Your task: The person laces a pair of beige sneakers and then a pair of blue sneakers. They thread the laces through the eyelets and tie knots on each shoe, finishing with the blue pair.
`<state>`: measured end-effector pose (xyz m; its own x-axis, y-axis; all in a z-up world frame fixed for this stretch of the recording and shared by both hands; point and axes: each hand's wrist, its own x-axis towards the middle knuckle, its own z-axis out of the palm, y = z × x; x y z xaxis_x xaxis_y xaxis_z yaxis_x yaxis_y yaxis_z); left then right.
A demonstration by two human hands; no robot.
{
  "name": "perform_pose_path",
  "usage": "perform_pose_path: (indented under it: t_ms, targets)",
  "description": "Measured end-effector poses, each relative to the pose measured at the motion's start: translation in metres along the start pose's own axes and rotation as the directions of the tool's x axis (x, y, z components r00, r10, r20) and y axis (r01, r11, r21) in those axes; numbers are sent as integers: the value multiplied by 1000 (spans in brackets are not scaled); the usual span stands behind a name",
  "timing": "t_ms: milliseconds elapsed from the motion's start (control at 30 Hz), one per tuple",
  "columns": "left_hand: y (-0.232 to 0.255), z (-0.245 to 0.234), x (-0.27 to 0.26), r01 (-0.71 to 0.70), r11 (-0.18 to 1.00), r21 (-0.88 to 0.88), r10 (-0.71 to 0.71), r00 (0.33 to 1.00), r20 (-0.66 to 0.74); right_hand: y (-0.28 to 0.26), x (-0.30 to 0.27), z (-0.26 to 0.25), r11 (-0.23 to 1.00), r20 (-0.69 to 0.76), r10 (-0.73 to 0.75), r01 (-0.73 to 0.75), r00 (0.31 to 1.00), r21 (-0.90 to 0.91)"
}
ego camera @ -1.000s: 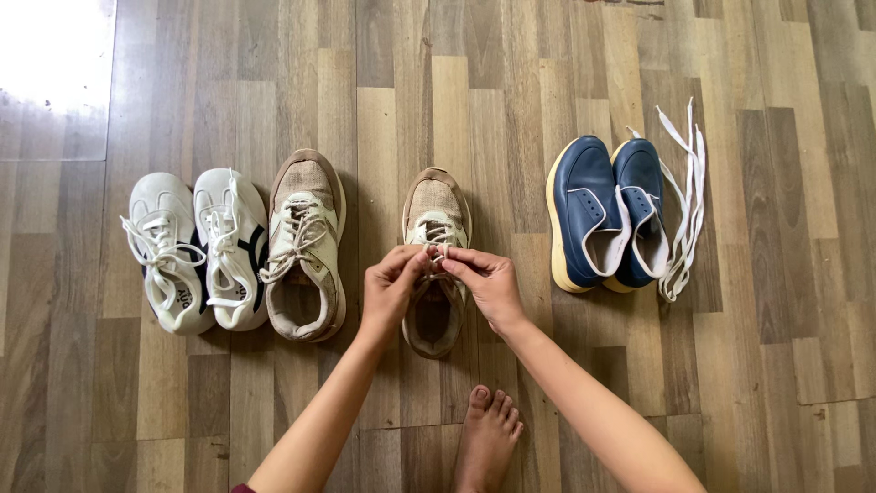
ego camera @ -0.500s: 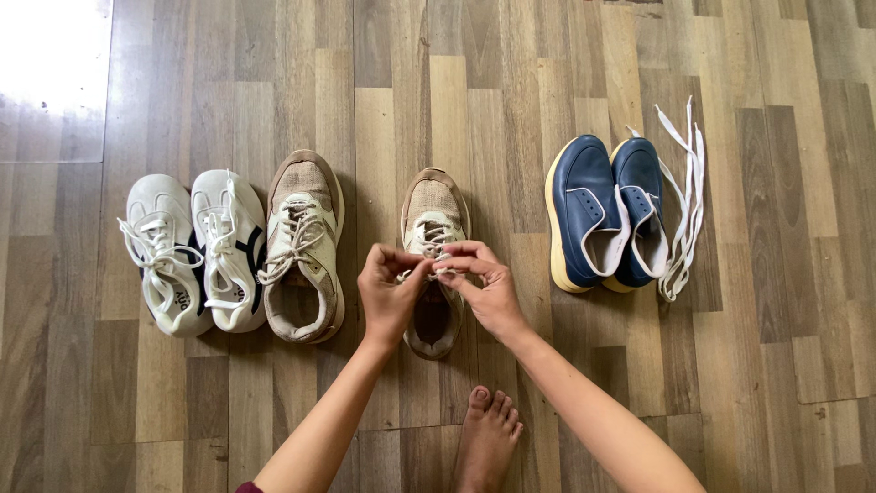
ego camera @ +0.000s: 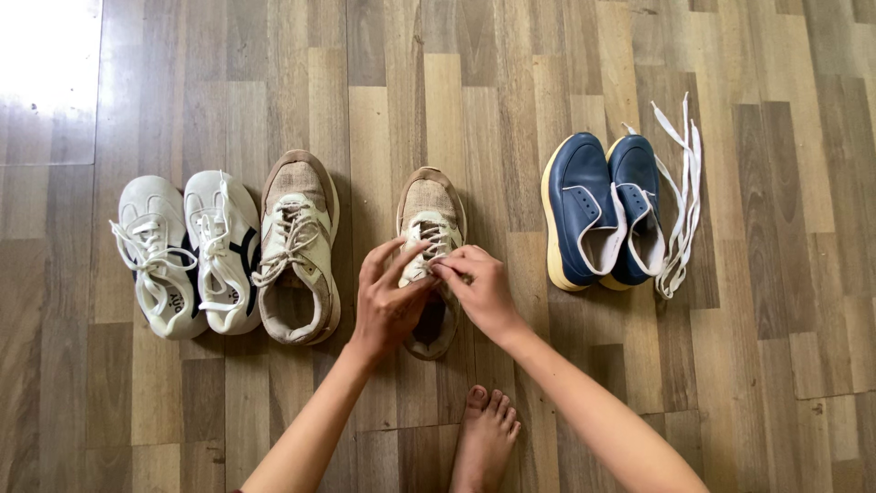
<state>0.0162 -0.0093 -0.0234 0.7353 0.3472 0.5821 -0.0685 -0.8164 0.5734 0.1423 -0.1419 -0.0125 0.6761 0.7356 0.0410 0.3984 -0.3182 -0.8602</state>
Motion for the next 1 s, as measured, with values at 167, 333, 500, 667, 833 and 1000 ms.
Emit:
perform_pose_path:
  t_ms: [167,333,500,667,833,1000]
  targets:
    - [-9,-2,1,112,989,-100,-106,992,66,-15,0,-9,870,118,-380,398,917,-290]
    - [-8,1,-2,149,985,-89,-144,987,66,-6,5,-18,847,248,-404,463,880,-260]
    - [-6,3,-4,164,985,-47,-168,978,-126,13,15,-14,985,267,-156,170,951,-30]
    - [-10,9,-16,8,998,60,-1,994,-105,18,12,-11,978,300,24,-85,954,191]
    - [-31,12,-12,3,995,104,-7,999,35,9,17,-32,952,286,-276,303,918,-52]
    - [-42,-21,-7,-32,996,89,9,971,240,2,11,-42,843,336,-368,463,867,-273]
